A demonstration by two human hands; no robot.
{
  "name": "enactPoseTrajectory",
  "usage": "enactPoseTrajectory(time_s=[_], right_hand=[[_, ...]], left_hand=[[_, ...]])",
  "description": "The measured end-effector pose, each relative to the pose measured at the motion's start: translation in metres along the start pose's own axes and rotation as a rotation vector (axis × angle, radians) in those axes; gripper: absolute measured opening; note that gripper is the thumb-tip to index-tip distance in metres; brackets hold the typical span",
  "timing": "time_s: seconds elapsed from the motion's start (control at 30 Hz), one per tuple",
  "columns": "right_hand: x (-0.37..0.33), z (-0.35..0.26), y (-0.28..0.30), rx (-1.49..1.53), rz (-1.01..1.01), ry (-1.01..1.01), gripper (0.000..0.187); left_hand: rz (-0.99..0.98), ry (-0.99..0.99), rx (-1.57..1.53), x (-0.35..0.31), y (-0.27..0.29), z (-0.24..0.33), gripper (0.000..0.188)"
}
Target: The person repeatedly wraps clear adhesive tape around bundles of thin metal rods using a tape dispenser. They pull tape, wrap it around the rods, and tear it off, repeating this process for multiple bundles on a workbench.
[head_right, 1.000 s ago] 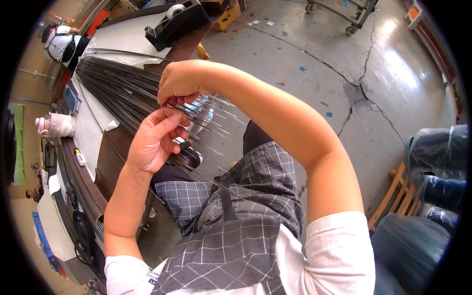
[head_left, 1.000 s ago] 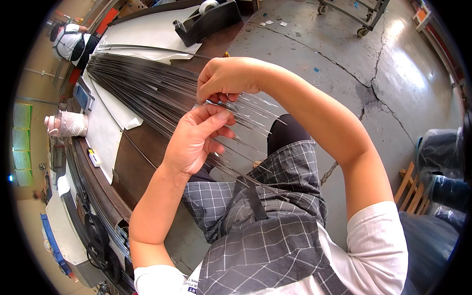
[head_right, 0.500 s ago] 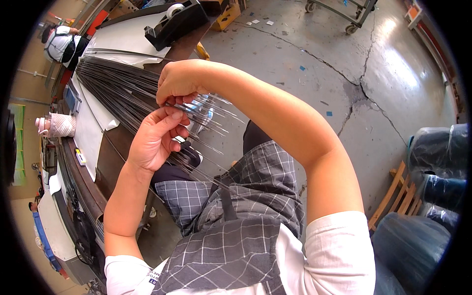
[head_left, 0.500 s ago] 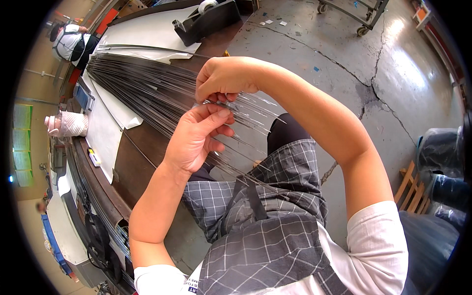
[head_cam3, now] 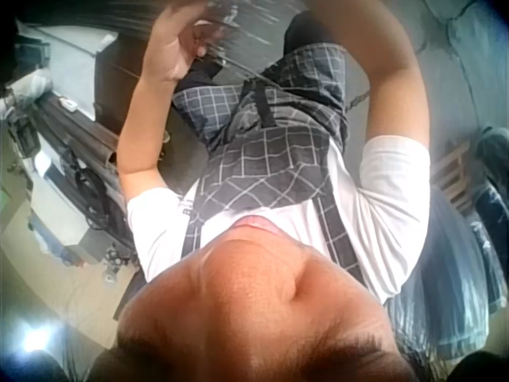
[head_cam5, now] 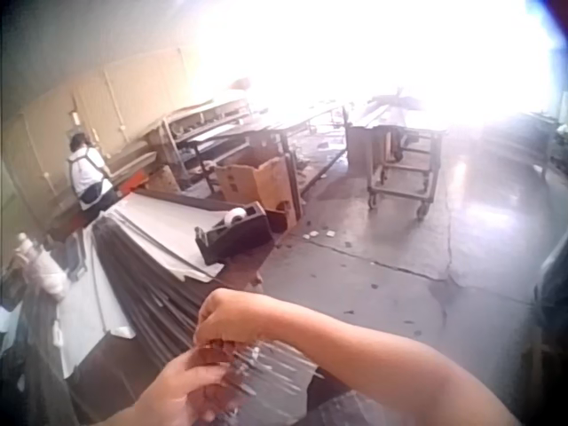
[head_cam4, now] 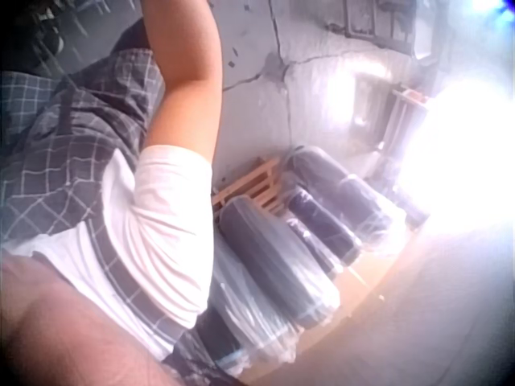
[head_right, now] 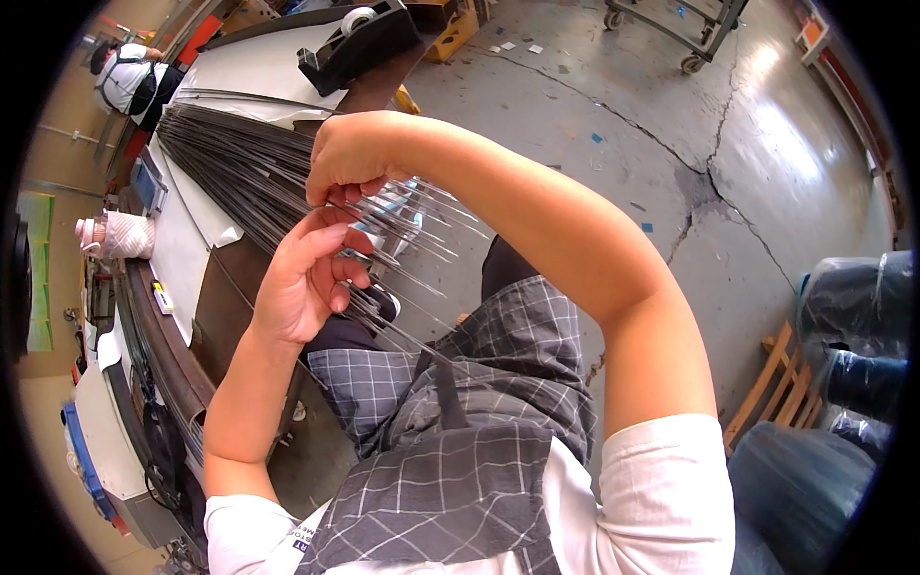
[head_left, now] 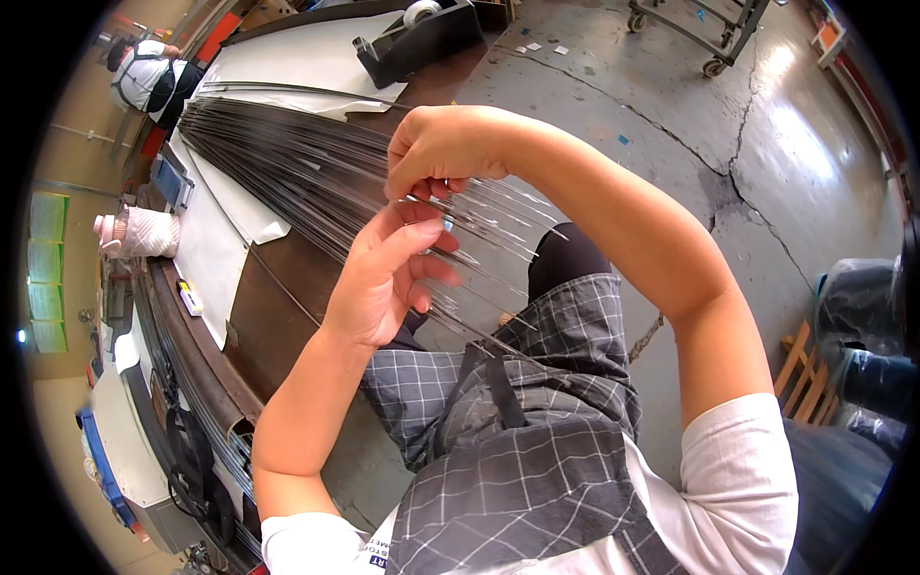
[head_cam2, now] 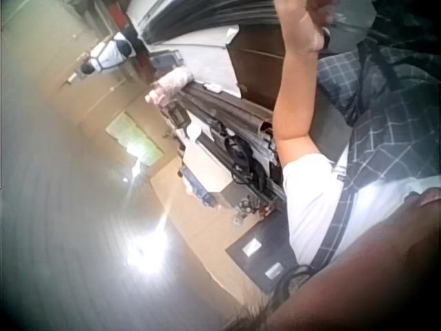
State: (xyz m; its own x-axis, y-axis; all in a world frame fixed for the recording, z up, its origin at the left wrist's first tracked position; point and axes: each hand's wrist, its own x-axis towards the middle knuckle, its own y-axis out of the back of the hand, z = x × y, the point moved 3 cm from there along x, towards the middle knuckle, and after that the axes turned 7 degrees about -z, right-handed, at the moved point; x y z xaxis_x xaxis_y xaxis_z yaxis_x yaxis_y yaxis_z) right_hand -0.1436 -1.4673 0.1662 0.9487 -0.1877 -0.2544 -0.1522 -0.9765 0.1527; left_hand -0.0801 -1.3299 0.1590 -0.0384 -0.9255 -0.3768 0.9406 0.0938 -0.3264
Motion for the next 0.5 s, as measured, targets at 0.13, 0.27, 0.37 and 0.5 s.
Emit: enactPoseTrajectory(time_s=[0.13, 0.27, 0.37, 0.5], right_hand=[[0.0023, -0.0004, -0.0021, -0.064, 0.015, -0.024, 0.016], [-0.0003, -0.0033, -0.0037, -0.084, 0.032, -0.025, 0.017], [0.0009, -0.0020, -0.0029, -0.085, 0.030, -0.029, 0.017], [0.0026, 0.0001, -0.0023, -0.085, 0.020, -0.031, 0.017]], left_hand=[[-0.025, 0.010, -0.084, -0.0032, 0.0080, -0.0069, 0.026], [-0.041, 0.048, -0.158, -0.0027, 0.0065, -0.0089, 0.028], [-0.044, 0.054, -0.154, -0.0032, 0.0049, -0.0087, 0.023], [-0.045, 0.011, -0.062, -0.0043, 0.0064, -0.0111, 0.014]])
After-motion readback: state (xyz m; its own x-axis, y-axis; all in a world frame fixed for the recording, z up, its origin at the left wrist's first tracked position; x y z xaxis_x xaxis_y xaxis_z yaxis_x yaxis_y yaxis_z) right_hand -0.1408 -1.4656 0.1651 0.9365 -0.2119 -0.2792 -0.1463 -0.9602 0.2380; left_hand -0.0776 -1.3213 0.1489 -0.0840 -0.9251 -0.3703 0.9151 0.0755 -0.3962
